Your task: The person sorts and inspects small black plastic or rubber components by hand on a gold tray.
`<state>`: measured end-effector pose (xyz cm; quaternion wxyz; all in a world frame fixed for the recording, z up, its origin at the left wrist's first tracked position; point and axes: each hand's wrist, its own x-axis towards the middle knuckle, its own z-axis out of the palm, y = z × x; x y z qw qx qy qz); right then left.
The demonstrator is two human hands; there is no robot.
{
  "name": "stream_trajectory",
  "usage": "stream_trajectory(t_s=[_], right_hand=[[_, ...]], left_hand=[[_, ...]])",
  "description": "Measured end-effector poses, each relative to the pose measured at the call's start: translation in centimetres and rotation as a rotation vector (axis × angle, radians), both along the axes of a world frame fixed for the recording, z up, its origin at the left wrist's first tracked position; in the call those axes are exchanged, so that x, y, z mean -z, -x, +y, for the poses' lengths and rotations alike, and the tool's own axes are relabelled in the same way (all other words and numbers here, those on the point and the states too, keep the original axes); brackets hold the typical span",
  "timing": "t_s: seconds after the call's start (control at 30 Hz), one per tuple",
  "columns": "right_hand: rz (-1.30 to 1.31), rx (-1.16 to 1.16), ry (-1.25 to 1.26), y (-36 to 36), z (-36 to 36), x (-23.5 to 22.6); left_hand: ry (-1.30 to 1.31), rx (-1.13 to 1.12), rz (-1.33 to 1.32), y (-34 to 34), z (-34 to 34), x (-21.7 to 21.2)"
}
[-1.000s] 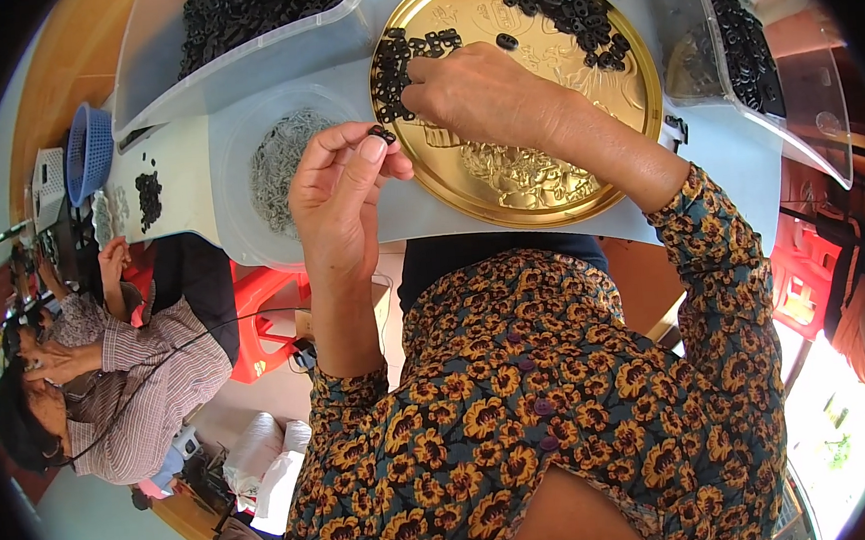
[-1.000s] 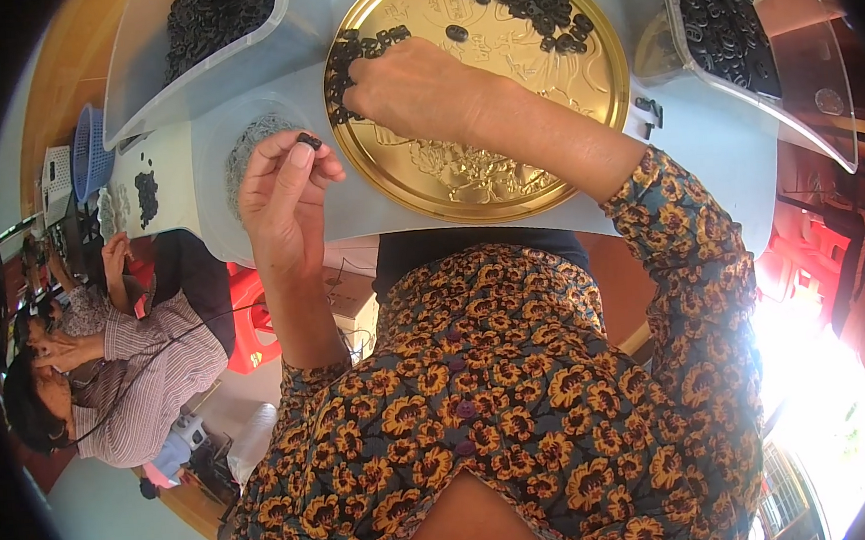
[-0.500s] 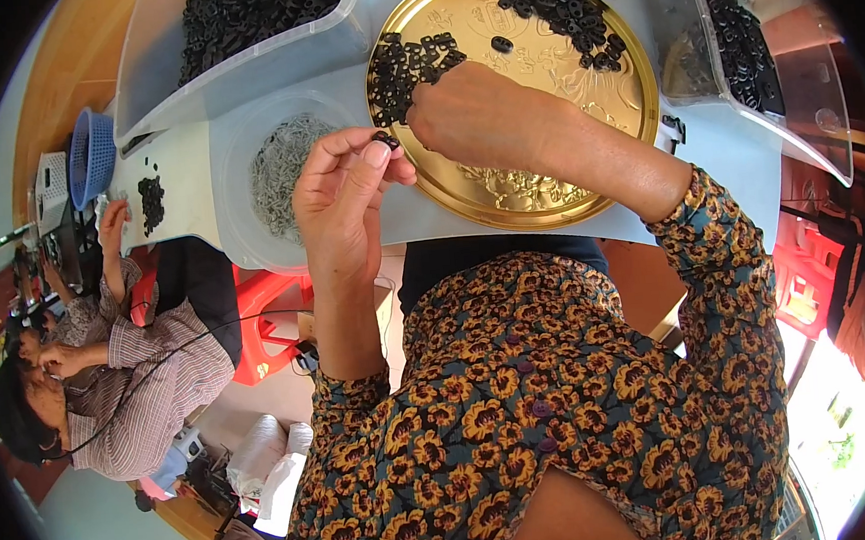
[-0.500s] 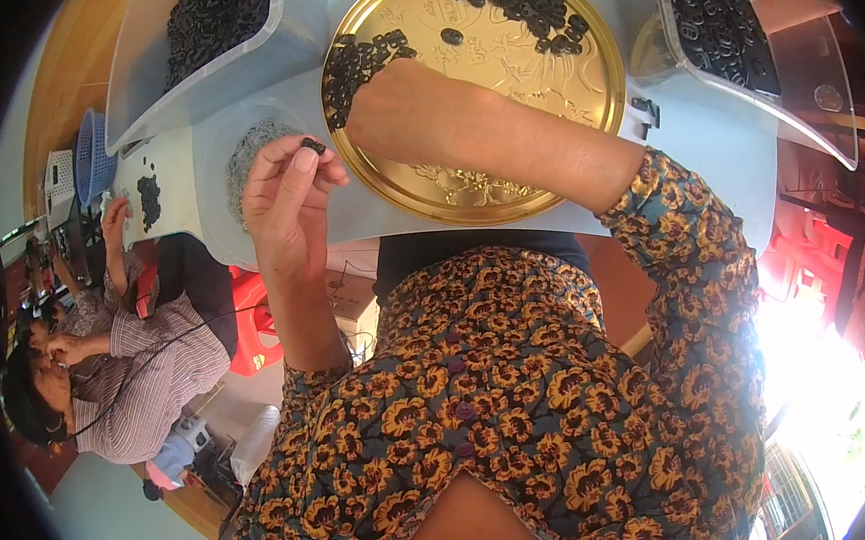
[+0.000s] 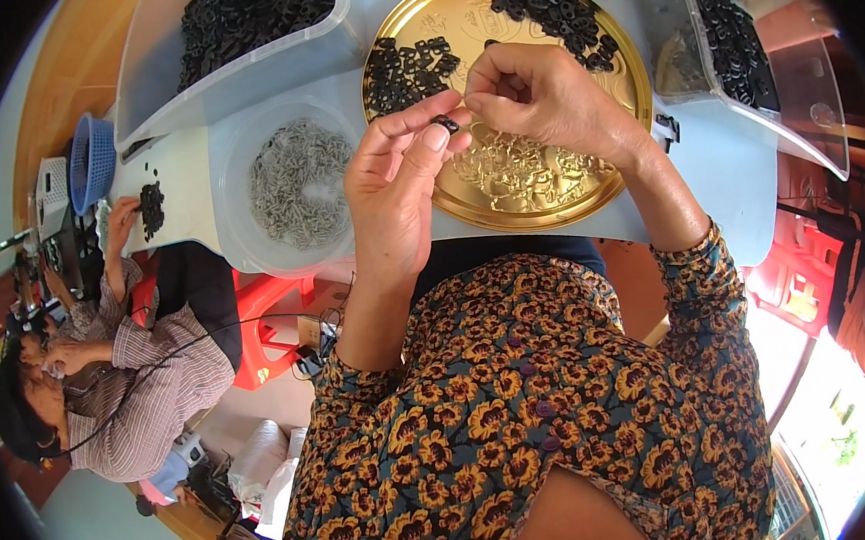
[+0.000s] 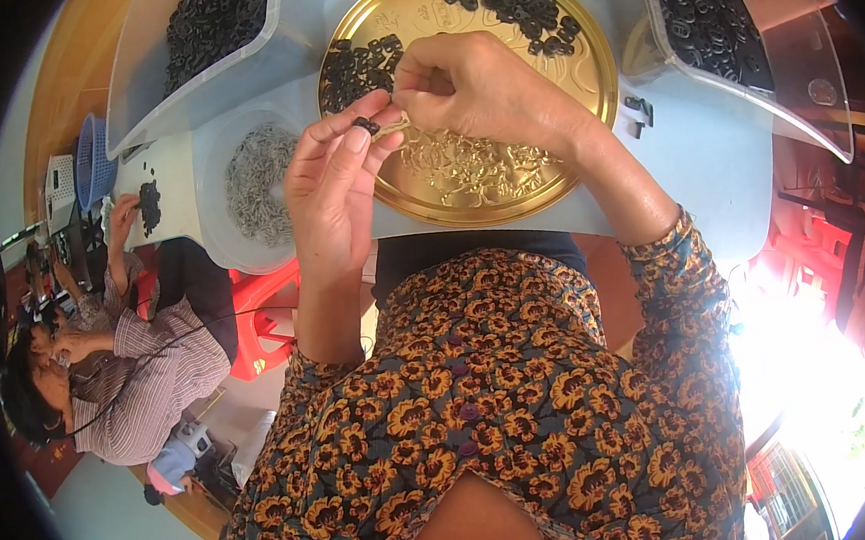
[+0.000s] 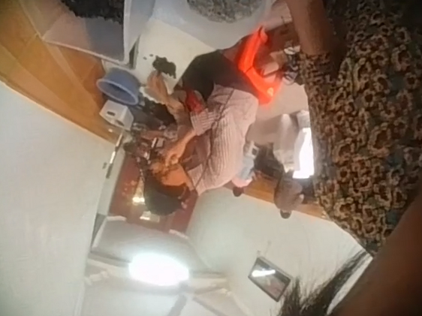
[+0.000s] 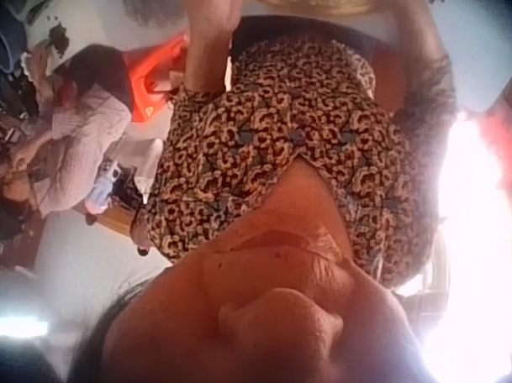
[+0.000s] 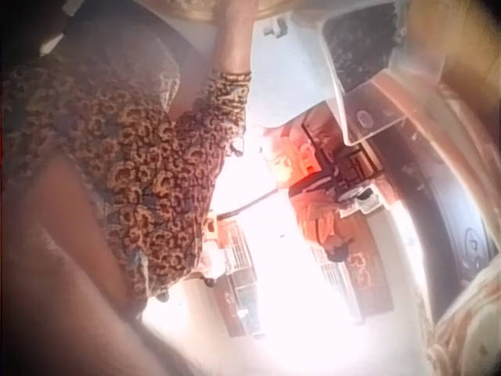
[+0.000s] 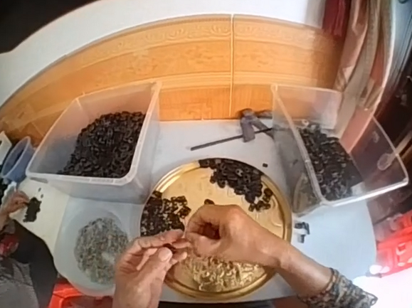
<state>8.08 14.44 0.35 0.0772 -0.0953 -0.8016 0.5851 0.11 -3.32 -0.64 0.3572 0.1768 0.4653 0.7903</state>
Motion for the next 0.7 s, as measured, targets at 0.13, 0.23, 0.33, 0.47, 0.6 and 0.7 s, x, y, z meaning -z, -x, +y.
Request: stream_trajectory(t_s=[0.13,0.23,0.33,0.47,0.6,0.7], right_hand=[[-0.004,0.09,0.071,-0.9,-0.1,0.3],[0.006,0.129,0.106,-1.0,-0.4,0.4],[0.032,0.166,0.163,-1.1,-0.7,0.9],[0.109,0.18,0.225,-1.0,-0.8,0.9],[0.371,0.142,-0.352,-1.2,-0.6,0.4],[0.406,0.142,-0.469,-1.4,-0.6,0.4]], left_hand=[[-0.037,0.017,-0.057,-0.4,0.7,0.3],[-0.061,0.021,-0.073,-0.5,0.9,0.4],[-0.063,0.008,-0.07,-0.8,1.1,0.7],[-0.047,0.015,-0.067,-0.7,1.3,0.6],[-0.041,0.032,-0.069,-0.6,1.2,0.7],[-0.059,0.052,-0.131,-0.4,1.2,0.6]])
